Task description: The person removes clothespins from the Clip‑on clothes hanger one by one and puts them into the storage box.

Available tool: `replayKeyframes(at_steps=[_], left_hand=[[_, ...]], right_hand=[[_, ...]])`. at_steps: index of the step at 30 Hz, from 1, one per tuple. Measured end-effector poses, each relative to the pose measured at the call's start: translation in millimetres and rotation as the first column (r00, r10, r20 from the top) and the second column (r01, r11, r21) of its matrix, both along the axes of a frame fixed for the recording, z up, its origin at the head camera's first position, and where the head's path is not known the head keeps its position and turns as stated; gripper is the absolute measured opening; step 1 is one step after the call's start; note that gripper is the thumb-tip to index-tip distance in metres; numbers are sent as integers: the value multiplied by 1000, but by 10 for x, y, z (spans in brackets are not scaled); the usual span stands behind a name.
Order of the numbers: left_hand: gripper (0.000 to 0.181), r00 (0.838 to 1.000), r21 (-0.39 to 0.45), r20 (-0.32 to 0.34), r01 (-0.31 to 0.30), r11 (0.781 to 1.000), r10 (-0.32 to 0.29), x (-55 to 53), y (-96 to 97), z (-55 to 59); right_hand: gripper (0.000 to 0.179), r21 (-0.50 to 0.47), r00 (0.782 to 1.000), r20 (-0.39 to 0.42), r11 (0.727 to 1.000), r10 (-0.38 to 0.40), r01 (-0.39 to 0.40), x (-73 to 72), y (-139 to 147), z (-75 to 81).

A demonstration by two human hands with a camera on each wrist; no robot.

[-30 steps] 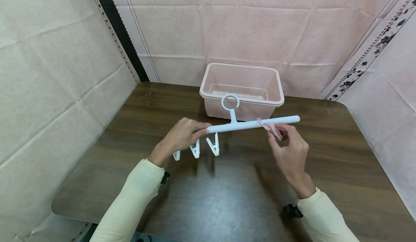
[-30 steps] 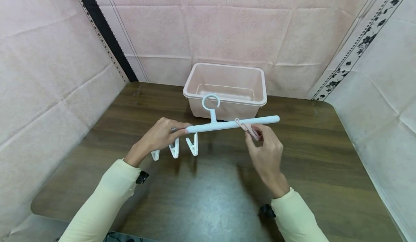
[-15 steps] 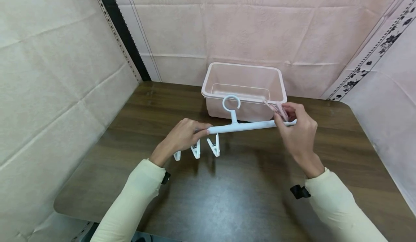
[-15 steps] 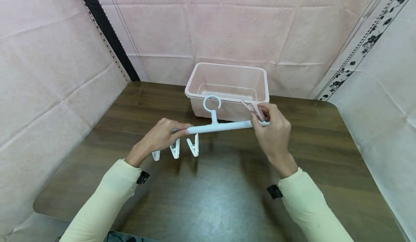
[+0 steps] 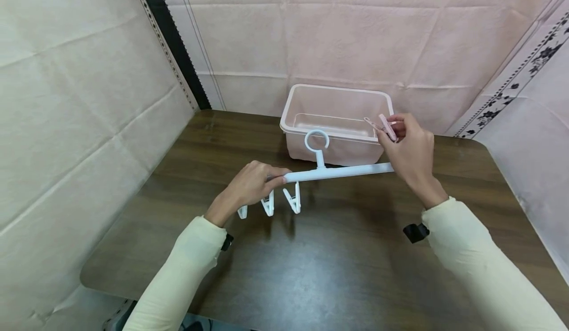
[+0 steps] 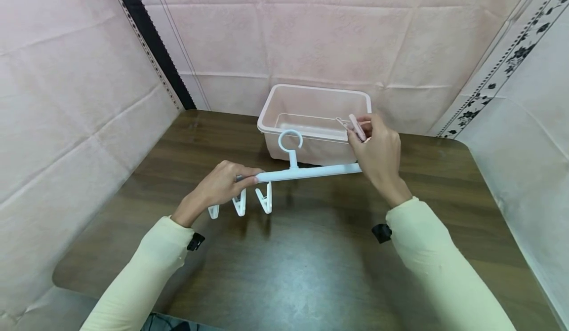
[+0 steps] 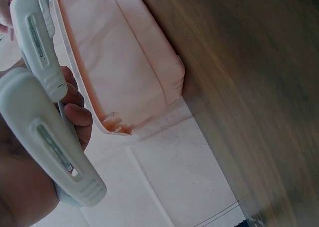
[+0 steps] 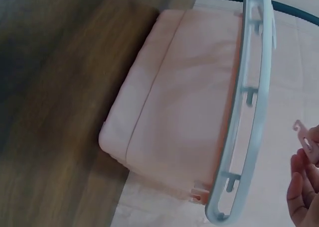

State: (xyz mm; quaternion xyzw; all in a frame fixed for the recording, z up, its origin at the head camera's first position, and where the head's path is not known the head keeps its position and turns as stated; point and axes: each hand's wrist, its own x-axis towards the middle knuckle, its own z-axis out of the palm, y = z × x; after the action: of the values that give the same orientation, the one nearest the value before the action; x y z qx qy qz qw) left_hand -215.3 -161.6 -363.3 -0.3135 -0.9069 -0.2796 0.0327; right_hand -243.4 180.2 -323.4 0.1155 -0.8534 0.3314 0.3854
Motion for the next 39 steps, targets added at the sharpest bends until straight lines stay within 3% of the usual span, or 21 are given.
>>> replayKeyframes(at_steps=[4, 10, 22, 31, 39], left_hand=[[28, 1000, -7, 5, -8, 1000, 8, -3, -12, -3], [28, 1000, -18, 11, -13, 1000, 13, 11, -30, -17], [29, 1000, -23, 20, -16, 1000, 17, 55, -83, -30], [28, 1000, -23, 4, -5, 1000, 5, 46, -74, -34], [28, 1000, -27, 4, -12, 1000, 12, 64, -52, -18]], right_hand=[[28, 24, 989, 145, 1000, 11, -14, -169, 10, 36], [27, 29, 950, 310, 999, 26, -37, -406, -33, -23], [30, 74, 885, 465, 997, -16, -21, -630, -67, -173], [29, 61, 889, 458, 998, -22, -7, -625, -29, -196], [27, 43, 919, 393, 997, 37, -58, -589, 15, -229]])
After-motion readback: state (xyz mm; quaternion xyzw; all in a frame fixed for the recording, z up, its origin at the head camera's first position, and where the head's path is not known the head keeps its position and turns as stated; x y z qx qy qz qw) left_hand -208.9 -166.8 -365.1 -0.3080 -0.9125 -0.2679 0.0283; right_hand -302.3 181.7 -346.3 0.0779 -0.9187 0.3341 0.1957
